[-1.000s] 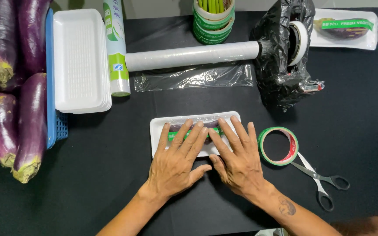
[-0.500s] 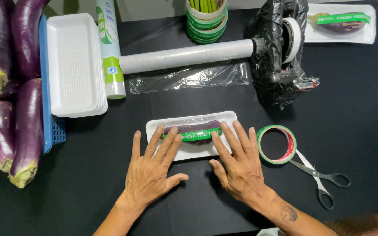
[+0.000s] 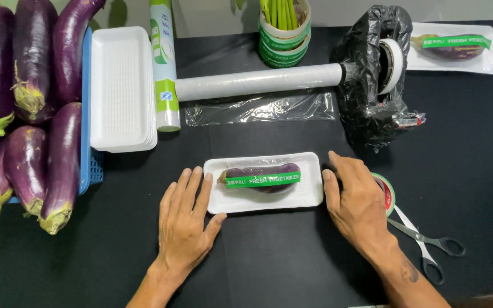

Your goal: The person prepares a tray by covering it with plastic wrap, places an eggplant on it, and secures it with a decorative label tape, then prepares another section of wrap.

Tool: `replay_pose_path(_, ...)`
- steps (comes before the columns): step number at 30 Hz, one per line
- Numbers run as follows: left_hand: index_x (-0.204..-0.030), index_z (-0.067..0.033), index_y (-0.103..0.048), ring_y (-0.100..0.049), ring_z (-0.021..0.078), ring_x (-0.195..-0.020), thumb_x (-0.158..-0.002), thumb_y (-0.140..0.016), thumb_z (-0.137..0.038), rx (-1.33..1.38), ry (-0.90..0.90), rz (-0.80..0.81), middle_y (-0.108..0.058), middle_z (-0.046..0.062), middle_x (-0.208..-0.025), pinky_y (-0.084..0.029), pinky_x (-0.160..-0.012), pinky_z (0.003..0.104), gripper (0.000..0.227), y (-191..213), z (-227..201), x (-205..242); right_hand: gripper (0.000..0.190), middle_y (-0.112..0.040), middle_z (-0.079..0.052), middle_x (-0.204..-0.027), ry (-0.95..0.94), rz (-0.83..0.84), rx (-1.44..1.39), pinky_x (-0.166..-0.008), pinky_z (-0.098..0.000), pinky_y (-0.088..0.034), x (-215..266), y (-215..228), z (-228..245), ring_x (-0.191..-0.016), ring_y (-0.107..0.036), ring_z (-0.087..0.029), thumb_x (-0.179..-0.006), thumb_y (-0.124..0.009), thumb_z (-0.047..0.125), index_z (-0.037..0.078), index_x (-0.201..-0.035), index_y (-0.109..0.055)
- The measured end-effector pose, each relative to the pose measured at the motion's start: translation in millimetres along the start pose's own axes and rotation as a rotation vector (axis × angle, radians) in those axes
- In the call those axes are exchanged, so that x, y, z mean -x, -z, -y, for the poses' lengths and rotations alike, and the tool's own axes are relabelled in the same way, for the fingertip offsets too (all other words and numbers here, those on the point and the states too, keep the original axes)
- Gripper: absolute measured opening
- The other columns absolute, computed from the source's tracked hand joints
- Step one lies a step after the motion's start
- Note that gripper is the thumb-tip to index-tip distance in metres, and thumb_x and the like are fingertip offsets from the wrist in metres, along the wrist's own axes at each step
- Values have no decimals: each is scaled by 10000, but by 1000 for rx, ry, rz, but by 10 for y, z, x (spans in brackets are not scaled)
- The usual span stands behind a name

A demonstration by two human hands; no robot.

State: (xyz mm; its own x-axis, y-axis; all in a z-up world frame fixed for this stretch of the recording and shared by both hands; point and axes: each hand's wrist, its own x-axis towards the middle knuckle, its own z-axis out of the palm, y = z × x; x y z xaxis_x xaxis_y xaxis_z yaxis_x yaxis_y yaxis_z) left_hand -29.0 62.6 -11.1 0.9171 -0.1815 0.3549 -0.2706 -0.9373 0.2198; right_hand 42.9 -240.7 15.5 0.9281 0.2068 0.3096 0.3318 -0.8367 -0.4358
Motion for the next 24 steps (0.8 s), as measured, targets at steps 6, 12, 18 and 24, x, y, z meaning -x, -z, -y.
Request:
replay_pose_path(6, -1615, -72, -276, -587, 294, -1128, -970, -516, -423, 396, 526, 189, -532, 115, -1524, -471, -961, 456, 772, -20, -262, -169, 312, -704, -46, -853, -290, 392, 2, -728, -461, -478, -220, 11, -68, -823, -669, -284, -1019, -468, 333, 149, -922, -700)
replay_pose_path(12, -1579, -231, -466, -719, 227, -947, -893, -451, -476, 570, 878, 128, -680, 92, -1289, -553, -864, 376, 729, -7, -512, -25, 321, -737, 28, -976, -573, 298, -396, -817, -316, -493, -201, 418, 226, -860, -673, -152, -991, -473, 406, 160, -1111, -640)
replay_pose_path(18, -1651, -254, 24, -684, 205, -1247, -659, -510, -847, 1174, 536, 407, -438, 51, -1643, -594, -849, 334, 1273, -315, -88, 227, 325, -662, -52, -825, -685, -254, -1066, -542, -225, -420, 285, 556, -337, -647, -557, -77, -1030, -550, 302, 13, -1156, -630)
replay_pose_path(24, -1559, -100, -448, -645, 190, -1178, -1013, -320, -447, 507, 490, 59, -666, -5, -1408, -533, -940, 323, 660, -84, -388, -200, 268, -641, -8, -950, -796, -716, -835, -658, -198, -506, 467, 1337, -1413, -768, -592, -74, -1142, -534, 325, 90, -1236, -622)
